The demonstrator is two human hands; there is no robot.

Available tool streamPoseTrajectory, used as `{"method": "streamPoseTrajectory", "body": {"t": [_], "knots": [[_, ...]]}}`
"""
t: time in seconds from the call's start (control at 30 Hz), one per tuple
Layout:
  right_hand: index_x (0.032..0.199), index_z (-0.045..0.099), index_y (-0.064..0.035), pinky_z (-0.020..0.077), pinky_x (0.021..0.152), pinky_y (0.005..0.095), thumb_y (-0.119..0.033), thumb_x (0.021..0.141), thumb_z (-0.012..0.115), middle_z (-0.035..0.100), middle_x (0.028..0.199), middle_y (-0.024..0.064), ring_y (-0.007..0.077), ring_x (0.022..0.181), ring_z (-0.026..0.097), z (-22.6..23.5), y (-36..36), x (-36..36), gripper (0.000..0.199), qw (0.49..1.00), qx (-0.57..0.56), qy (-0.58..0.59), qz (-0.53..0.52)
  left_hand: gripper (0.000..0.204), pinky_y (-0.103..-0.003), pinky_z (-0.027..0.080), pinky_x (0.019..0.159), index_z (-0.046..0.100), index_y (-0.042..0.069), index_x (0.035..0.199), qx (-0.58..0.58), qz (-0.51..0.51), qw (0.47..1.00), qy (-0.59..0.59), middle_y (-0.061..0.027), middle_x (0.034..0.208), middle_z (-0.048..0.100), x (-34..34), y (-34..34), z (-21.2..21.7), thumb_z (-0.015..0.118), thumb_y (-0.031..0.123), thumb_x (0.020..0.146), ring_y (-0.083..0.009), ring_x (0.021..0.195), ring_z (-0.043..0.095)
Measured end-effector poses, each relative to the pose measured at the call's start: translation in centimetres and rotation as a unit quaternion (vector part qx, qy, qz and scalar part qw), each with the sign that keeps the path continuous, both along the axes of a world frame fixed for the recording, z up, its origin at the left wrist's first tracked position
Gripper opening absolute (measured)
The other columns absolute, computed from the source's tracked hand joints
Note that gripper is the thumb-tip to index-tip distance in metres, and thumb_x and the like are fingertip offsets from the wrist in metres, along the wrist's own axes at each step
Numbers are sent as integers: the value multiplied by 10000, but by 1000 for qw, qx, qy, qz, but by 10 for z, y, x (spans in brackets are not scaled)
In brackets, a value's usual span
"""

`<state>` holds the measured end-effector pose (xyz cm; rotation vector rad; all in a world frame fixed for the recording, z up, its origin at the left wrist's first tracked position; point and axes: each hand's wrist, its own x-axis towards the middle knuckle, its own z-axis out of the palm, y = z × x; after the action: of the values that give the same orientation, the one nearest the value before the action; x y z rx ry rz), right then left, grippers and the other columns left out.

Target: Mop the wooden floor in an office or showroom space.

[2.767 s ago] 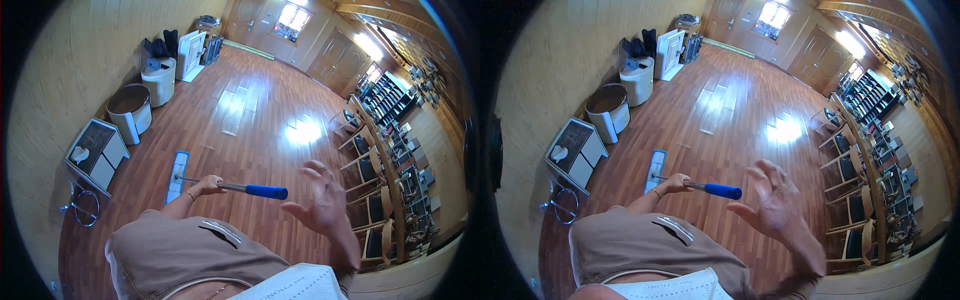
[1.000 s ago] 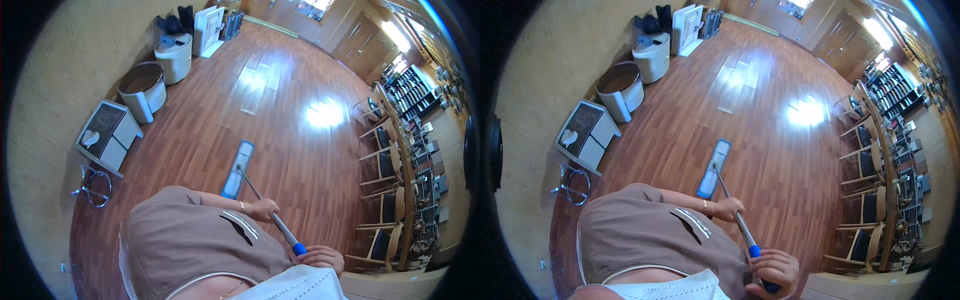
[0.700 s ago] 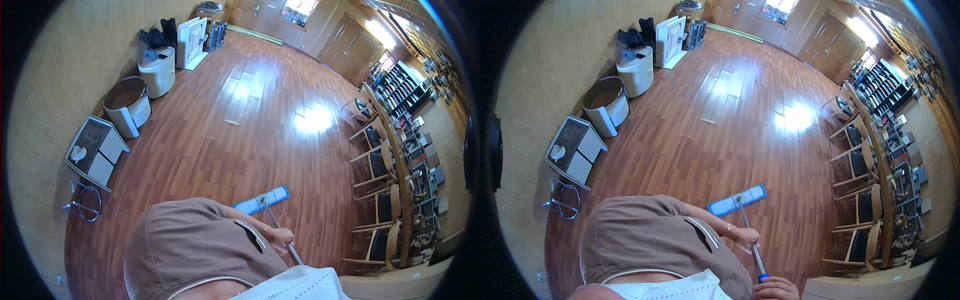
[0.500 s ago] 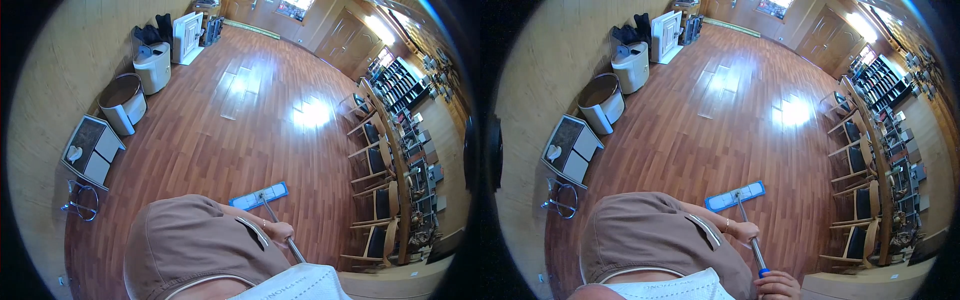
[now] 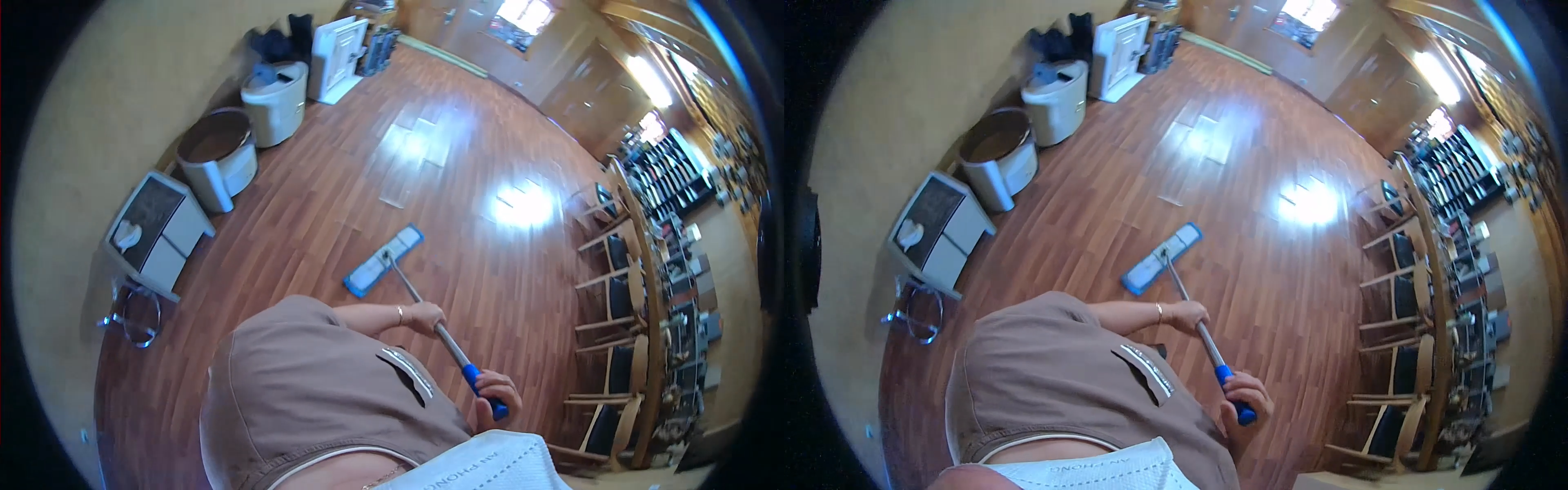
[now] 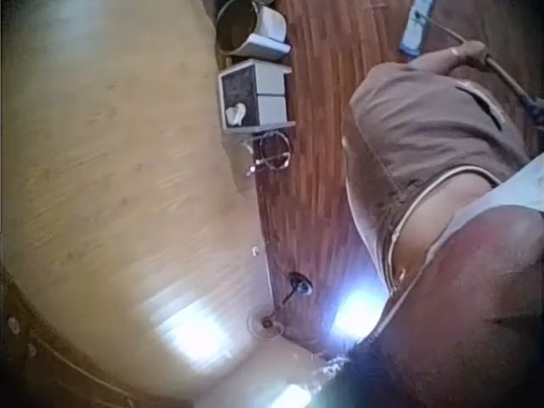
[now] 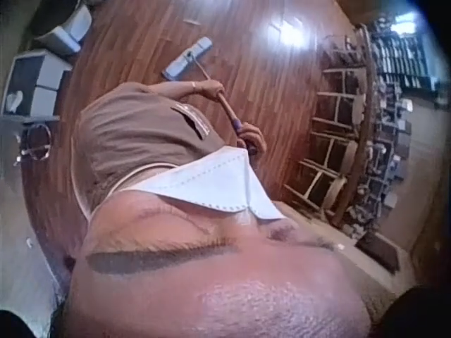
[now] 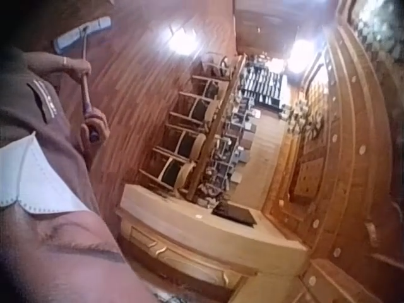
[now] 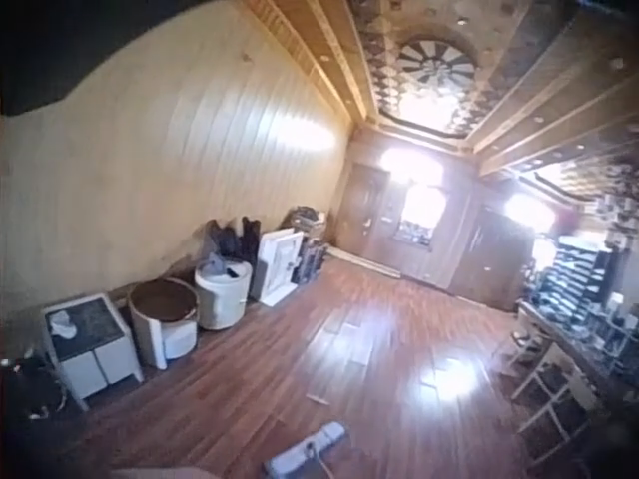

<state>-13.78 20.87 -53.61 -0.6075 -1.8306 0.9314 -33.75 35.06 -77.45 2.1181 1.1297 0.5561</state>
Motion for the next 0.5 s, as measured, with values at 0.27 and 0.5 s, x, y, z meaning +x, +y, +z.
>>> {"method": "streamPoseTrajectory", "body": {"t": [0.27, 0.5], "knots": [[783, 588, 1, 453, 915, 451, -75, 842, 622, 668, 883, 166, 302, 916, 647, -67, 35, -99, 102, 998, -10, -6, 57, 321, -455, 498, 690, 618, 121, 653, 82, 174, 979, 71, -128, 732, 628, -144, 1, -69, 758, 406, 611, -338, 784, 622], [770, 584, 0, 430, 932, 461, -32, 789, 603, 673, 892, 157, 303, 945, 643, -71, 56, -127, 42, 978, -2, -59, 198, 279, -455, 485, 704, 584, 113, 624, 48, 307, 948, 67, -119, 729, 611, -196, -53, -62, 754, 329, 580, -330, 797, 606]]}}
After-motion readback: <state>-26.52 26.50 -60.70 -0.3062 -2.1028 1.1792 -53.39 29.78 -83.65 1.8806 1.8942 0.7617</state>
